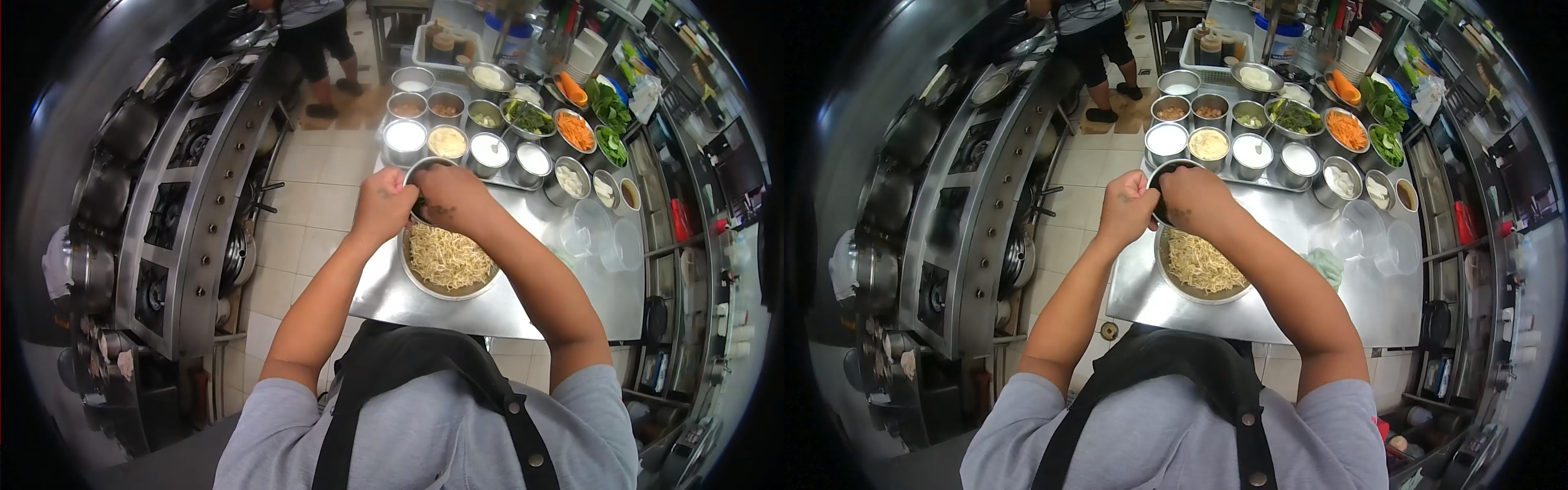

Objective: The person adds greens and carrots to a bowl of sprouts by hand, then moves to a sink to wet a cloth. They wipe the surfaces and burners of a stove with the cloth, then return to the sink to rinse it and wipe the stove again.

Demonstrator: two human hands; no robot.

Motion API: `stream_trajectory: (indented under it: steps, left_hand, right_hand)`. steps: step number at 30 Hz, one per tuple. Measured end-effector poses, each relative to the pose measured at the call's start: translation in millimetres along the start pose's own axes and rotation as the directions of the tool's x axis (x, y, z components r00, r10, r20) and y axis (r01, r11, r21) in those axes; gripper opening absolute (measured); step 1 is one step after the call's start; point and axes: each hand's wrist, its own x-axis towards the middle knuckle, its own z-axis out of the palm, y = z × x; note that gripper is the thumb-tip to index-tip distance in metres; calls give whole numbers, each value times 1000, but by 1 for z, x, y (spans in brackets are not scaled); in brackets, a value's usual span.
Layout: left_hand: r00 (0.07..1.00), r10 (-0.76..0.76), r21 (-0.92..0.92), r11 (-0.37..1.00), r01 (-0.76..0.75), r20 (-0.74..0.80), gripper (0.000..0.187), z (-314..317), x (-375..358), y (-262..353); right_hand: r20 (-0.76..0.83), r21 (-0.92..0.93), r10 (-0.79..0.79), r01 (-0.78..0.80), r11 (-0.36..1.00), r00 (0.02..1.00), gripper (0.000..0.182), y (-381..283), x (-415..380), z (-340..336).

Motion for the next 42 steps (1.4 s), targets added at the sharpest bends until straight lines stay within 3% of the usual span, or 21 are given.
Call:
stream_trajectory:
  steps: [4,6,8,10,14,17,19,20,22,26,28,30,32,34,38,40,42]
  left_hand:
    - [999,-9,3,1000,8,32,24,2,8,-8]
    - [999,-3,0,1000,3,50,24,1,14,-13]
    - [998,4,7,1000,-5,55,24,1,20,-16]
    - [998,4,4,1000,-4,58,24,2,25,-19]
    - [997,-11,-4,1000,11,78,24,4,30,-21]
    - [999,16,-35,999,-14,51,22,6,32,-24]
    - [999,15,0,1000,-15,46,22,2,35,-27]
    - [999,15,34,999,-17,41,22,-1,36,-30]
    - [1000,-17,25,1000,17,26,20,-10,41,-40]
    - [999,-53,8,999,53,-12,22,-20,44,-47]
    - [997,-73,8,997,73,-10,21,-22,44,-49]
    - [997,-73,3,997,73,-10,21,-24,44,-53]
    - [997,-81,3,997,81,-11,21,-23,43,-55]
    - [996,-91,0,996,91,-13,21,-23,42,-56]
    - [993,-120,-50,992,119,-20,25,-23,38,-57]
    - [993,-119,-81,990,118,-16,26,-22,36,-57]
    - [995,-92,-56,994,91,-26,27,-21,37,-59]
  right_hand:
    - [16,-80,-38,39,996,999,9,11,9,16]
    - [34,-25,25,-25,999,999,9,16,10,15]
    - [-18,52,-8,9,999,1000,11,25,8,12]
    - [-55,166,85,-74,983,995,16,24,7,-3]
    - [-54,255,106,-89,963,993,22,29,2,-10]
    - [-186,392,102,-22,920,977,26,31,-9,-20]
    - [5,492,311,-273,827,951,32,26,-20,-41]
    - [14,493,314,-280,824,949,32,30,-27,-39]
    - [-93,519,193,-118,846,977,34,37,-42,-35]
    - [58,447,208,-212,869,976,34,36,-63,-2]
    - [85,471,211,-226,853,974,25,30,-65,2]
    - [188,275,342,-383,882,921,24,24,-66,1]
    - [111,322,335,-353,879,936,25,40,-75,21]
    - [3,222,269,-262,939,963,23,47,-84,26]
    - [62,348,244,-250,903,968,23,38,-100,25]
    - [141,526,231,-271,806,963,25,33,-104,37]
    - [107,503,208,-233,832,972,26,34,-107,45]
